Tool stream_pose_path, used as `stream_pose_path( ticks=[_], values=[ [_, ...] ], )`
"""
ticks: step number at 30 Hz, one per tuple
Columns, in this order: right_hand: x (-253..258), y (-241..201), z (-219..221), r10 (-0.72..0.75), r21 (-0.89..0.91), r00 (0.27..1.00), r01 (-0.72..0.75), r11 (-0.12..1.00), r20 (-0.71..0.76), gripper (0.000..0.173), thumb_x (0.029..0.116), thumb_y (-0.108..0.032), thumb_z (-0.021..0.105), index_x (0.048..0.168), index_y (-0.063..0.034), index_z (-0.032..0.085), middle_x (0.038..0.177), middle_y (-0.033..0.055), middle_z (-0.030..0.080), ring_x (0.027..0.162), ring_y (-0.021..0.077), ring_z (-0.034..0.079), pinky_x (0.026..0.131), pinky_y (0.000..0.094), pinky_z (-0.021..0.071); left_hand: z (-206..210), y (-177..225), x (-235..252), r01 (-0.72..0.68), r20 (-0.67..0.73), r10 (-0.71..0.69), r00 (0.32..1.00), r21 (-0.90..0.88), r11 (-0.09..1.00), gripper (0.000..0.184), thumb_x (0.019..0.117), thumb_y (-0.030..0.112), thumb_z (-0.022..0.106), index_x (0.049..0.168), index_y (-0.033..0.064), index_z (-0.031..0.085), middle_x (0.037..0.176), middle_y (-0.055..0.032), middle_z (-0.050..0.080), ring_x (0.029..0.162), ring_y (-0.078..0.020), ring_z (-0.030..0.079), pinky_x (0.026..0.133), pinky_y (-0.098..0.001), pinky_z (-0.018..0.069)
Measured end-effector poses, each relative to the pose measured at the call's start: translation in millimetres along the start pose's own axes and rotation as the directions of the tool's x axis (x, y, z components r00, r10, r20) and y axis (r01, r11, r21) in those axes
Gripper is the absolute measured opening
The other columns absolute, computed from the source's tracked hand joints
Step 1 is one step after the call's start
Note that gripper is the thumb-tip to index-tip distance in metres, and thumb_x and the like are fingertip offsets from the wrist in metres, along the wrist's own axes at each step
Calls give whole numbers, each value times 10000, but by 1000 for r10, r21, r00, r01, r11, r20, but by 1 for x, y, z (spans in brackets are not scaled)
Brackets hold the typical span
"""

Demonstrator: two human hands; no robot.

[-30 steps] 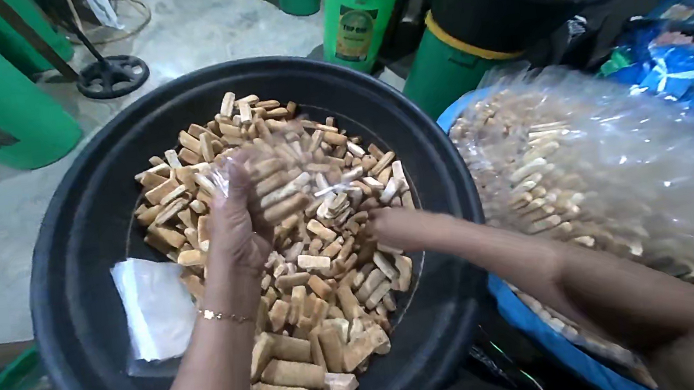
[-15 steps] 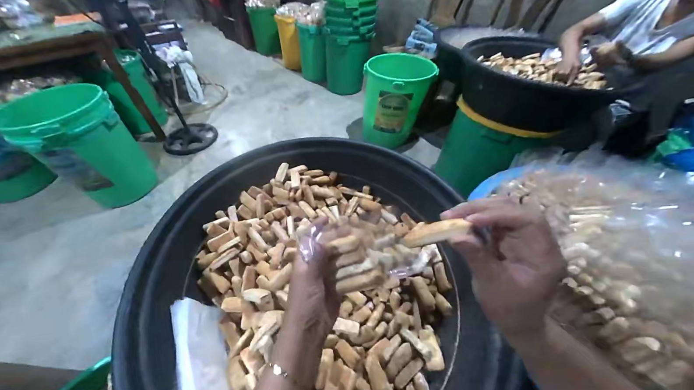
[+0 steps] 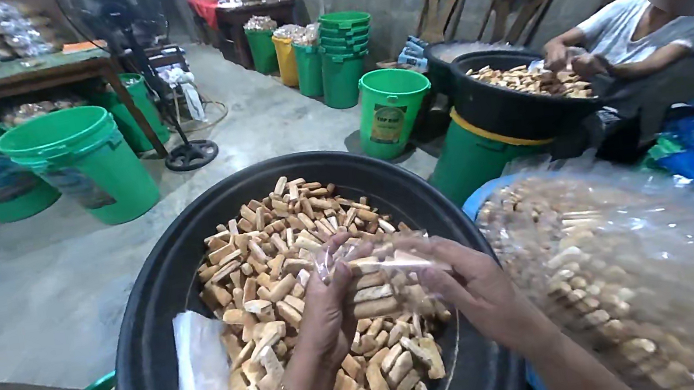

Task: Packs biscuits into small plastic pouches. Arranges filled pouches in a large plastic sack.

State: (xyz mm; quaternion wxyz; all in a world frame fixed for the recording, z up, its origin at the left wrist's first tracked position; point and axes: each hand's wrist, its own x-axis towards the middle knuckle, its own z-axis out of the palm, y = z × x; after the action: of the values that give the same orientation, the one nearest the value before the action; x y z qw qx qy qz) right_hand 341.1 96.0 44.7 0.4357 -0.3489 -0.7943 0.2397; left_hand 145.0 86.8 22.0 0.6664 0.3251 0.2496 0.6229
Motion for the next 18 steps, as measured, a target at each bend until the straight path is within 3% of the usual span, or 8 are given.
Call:
stream_pose_path(
  ticks=[2, 5, 7, 8, 10, 13, 15, 18],
  values=[
    [-1, -4, -9, 1, -74, 995, 6, 997, 104, 520, 1090, -440, 398, 1374, -75, 636, 1278, 81, 691, 1089, 50, 660, 941, 228, 538, 0, -1, -1, 14, 0, -14, 1000, 0, 1000, 439, 1038, 236, 524, 1423, 87, 376, 1120, -62, 735, 907, -175, 747, 755, -330, 636],
    [-4, -10, -14, -20, -284, 996, 43, 958, 84, 455, 1076, -309, 378, 1411, -116, 619, 1087, 121, 656, 862, 151, 630, 738, 279, 546, 2, -3, -3, 25, -10, -25, 1000, -14, 1000, 429, 1044, 232, 510, 1427, 85, 385, 1104, -60, 739, 906, -189, 751, 763, -345, 639],
    [-5, -14, -16, -38, -299, 999, 40, 954, 13, 436, 1035, -217, 447, 1420, -85, 603, 1056, 122, 650, 832, 127, 619, 720, 243, 535, 3, -4, -4, 21, -16, -22, 1000, -29, 999, 417, 1049, 238, 505, 1421, 84, 395, 1110, -63, 743, 920, -196, 751, 776, -352, 638],
    [-5, -15, -16, -46, -271, 998, 30, 962, -50, 412, 1014, -196, 515, 1388, -50, 603, 1084, 115, 689, 863, 84, 654, 757, 207, 552, 4, -5, -4, 22, -20, -23, 1000, -42, 999, 407, 1050, 240, 506, 1414, 89, 407, 1107, -67, 745, 918, -199, 752, 775, -354, 640],
    [-6, -13, -12, -76, -203, 979, 37, 979, -187, 298, 964, -151, 604, 1221, 1, 609, 962, 57, 683, 806, -9, 634, 736, 127, 537, 7, -6, -6, 26, -9, -27, 1000, -52, 998, 409, 1046, 262, 520, 1404, 103, 403, 1102, -54, 744, 912, -183, 750, 777, -339, 636],
    [-5, -7, -9, -170, -191, 954, 124, 974, -245, 169, 990, -189, 595, 995, -31, 655, 957, 40, 650, 843, -54, 606, 769, 70, 507, 10, -9, -10, 49, 18, -48, 999, -69, 996, 476, 1026, 295, 571, 1418, 105, 379, 1108, -50, 736, 901, -185, 747, 761, -340, 637],
    [-6, -8, -8, -201, -229, 958, 153, 961, -207, 183, 1006, -188, 575, 1026, -67, 711, 1043, 75, 614, 889, -40, 578, 787, 57, 478, 13, -10, -12, 68, 13, -67, 998, -101, 993, 427, 1037, 277, 557, 1395, 116, 392, 1110, -62, 743, 889, -199, 756, 742, -344, 641],
    [-11, -13, -15, -188, -280, 978, 155, 947, -92, 252, 965, -159, 603, 1190, -138, 716, 1144, 113, 566, 965, -6, 571, 849, 72, 471, 15, -11, -14, 90, -37, -94, 995, -112, 990, 328, 1078, 219, 429, 1383, 101, 411, 1079, -70, 747, 870, -196, 756, 740, -337, 639]
  ],
)
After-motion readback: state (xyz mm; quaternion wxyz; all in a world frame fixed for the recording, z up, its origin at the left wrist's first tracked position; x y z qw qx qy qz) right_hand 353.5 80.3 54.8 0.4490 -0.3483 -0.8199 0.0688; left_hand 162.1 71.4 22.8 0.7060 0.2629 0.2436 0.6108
